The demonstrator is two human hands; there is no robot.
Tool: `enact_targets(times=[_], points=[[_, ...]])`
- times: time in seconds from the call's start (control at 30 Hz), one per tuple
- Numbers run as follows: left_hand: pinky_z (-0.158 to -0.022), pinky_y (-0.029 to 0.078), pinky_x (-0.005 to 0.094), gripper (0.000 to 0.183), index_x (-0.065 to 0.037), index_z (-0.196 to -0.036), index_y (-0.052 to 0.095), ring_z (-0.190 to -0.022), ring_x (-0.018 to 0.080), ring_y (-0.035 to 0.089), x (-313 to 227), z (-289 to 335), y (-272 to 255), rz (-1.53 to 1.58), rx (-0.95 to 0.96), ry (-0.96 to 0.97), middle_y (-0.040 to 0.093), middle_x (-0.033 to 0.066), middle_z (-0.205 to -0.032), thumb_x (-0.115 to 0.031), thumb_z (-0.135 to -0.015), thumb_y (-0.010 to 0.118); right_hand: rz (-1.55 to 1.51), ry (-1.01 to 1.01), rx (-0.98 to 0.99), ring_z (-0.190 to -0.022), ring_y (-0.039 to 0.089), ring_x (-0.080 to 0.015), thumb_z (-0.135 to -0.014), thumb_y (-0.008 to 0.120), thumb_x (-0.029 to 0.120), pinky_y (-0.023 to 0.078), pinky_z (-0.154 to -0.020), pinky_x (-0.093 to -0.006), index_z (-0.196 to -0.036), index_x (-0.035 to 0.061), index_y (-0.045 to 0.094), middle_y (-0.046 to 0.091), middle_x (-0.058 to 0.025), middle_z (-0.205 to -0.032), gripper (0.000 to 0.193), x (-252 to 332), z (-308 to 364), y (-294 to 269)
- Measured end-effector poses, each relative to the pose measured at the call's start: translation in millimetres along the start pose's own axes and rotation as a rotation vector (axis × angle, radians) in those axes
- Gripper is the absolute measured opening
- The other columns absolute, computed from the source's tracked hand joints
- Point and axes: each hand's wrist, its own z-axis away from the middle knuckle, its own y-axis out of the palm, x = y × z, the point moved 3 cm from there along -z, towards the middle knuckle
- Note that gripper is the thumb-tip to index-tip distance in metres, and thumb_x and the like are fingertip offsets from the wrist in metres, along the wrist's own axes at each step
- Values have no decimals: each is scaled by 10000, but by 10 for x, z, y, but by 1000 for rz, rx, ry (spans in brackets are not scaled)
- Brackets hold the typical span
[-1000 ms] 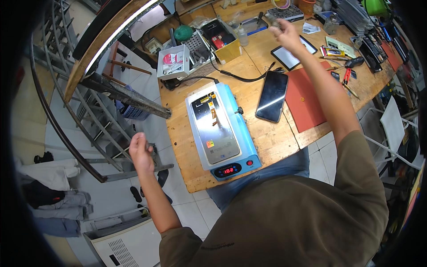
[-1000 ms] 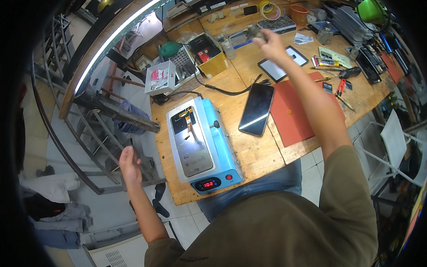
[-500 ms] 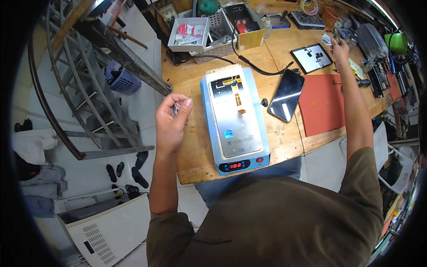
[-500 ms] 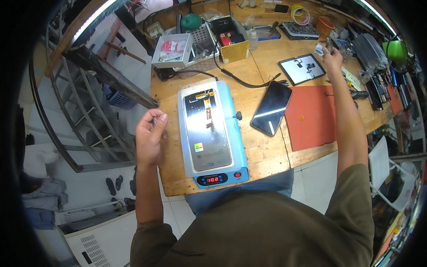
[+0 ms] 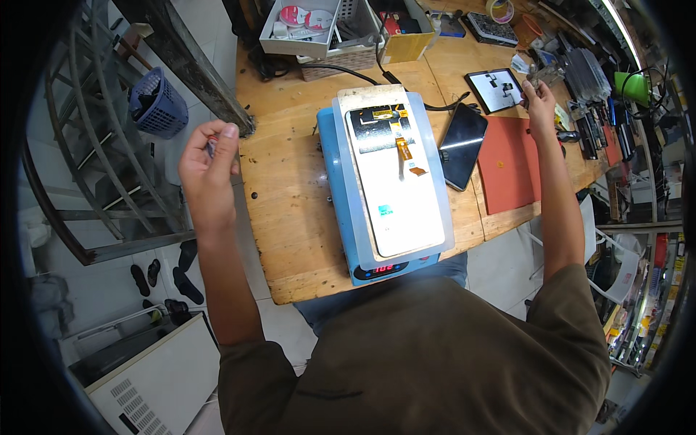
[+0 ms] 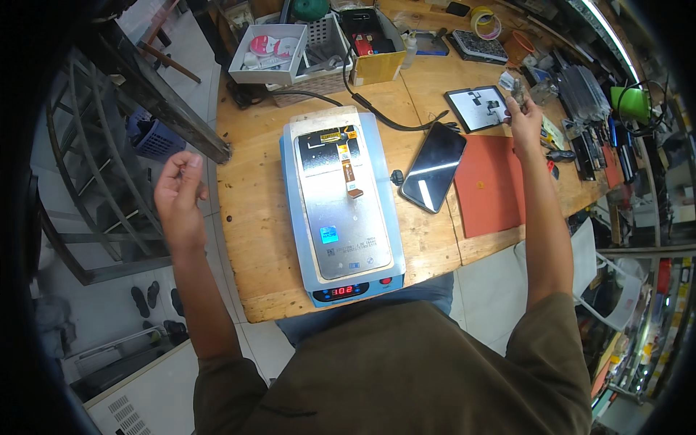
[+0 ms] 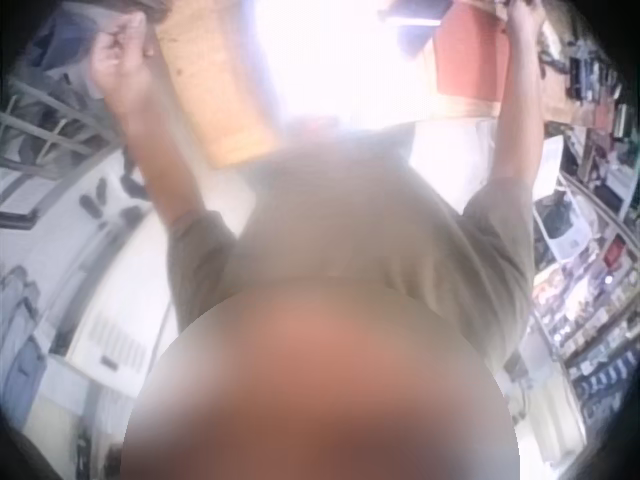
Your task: The person disassembles a smartphone, removes the back cover, and handles internal components. They apply adhesive tape to the back cover and place it on a heating plate, then wipe the surface with a cloth. The person continues to handle the back cover and other phone parts on the workbench.
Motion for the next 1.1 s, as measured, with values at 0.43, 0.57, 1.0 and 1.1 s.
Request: enact_targets(times=[0.43, 0.57, 1.0, 1.1], points=[[-608, 362, 213, 161, -71, -1037, 692, -714, 10, 446, 253, -468, -808, -95, -279, -52, 514, -80, -861, -212, -973, 738, -114, -69, 226, -770, 583, -84, -998, 690, 169, 481, -684, -240, -1224, -3, 630, 658, -6, -910, 290, 449, 603, 407], [-617, 361, 218, 231, -79, -1090, 705, -739, 27, 482, 494, -747, -1372, -196, -407, -84, 591, -76, -934, -261, -957, 754, -167, -117, 355, -766, 577, -81, -985, 704, 176, 477, -682, -240, -1262, 8, 611, 628, 11, -876, 337, 749, 926, 734], [-561, 390, 227, 251, -101, -1123, 702, -713, 63, 593, 886, -831, -2792, -323, -791, -184, 684, -53, -921, -299, -970, 733, -424, -130, 668, -992, 625, -92, -961, 733, 127, 512, -870, -256, -1303, -32, 572, 671, -46, -1095, 409, 1319, 1620, 1404], [-575, 383, 223, 190, -110, -1082, 681, -712, 35, 540, 677, -651, -2456, -292, -651, -152, 627, -75, -877, -273, -989, 713, -451, -134, 573, -949, 634, -100, -959, 739, 159, 513, -842, -251, -1314, -17, 587, 682, -50, -1066, 425, 1186, 1308, 1402]])
